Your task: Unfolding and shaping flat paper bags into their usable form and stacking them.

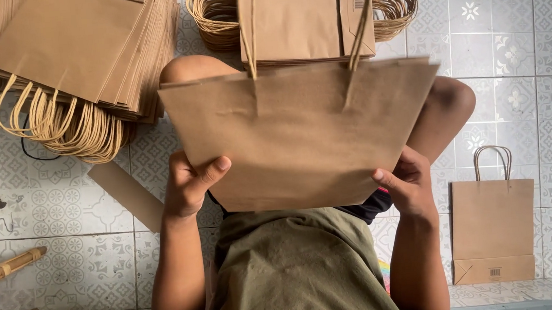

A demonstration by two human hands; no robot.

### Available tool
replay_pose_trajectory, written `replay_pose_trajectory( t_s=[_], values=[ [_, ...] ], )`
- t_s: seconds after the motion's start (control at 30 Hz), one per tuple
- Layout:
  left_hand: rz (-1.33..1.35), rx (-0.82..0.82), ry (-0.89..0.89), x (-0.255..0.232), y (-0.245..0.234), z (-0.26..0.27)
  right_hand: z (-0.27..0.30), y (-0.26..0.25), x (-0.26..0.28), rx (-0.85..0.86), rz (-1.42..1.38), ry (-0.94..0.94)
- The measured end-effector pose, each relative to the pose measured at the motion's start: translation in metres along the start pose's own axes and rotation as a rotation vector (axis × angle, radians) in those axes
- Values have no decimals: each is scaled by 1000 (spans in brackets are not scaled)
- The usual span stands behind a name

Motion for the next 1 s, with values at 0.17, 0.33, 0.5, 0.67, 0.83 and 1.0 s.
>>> replay_pose_trajectory(
  t_s=[0.17, 0.33, 0.5, 0.67, 0.83, 1.0],
  values=[
    [-56, 15, 88, -27, 7, -5, 6, -5, 4, -28, 66, -29],
    [-98, 29, 131, -67, 25, -21, 2, -1, 21, -13, 126, -100],
    [-90, 66, 129, -82, 42, -32, -22, 35, 52, 111, 92, -105],
    [-36, 81, 134, -66, 33, -28, -35, 56, 73, 144, 93, -43],
    [-25, 75, 113, -65, 32, -28, -39, 64, 77, 189, 36, -40],
    [-92, 134, 89, -75, 46, -34, -41, 74, 98, 211, 123, -46]
  ],
)
Point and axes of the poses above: each hand's wrist, its own z-axis away from the middle knuckle, its own y-axis out of the palm, x = y × z, the point moved 10 cm from there along -z, towards the middle knuckle, and after that the axes turned 9 degrees about x, right-handed, at the moved point
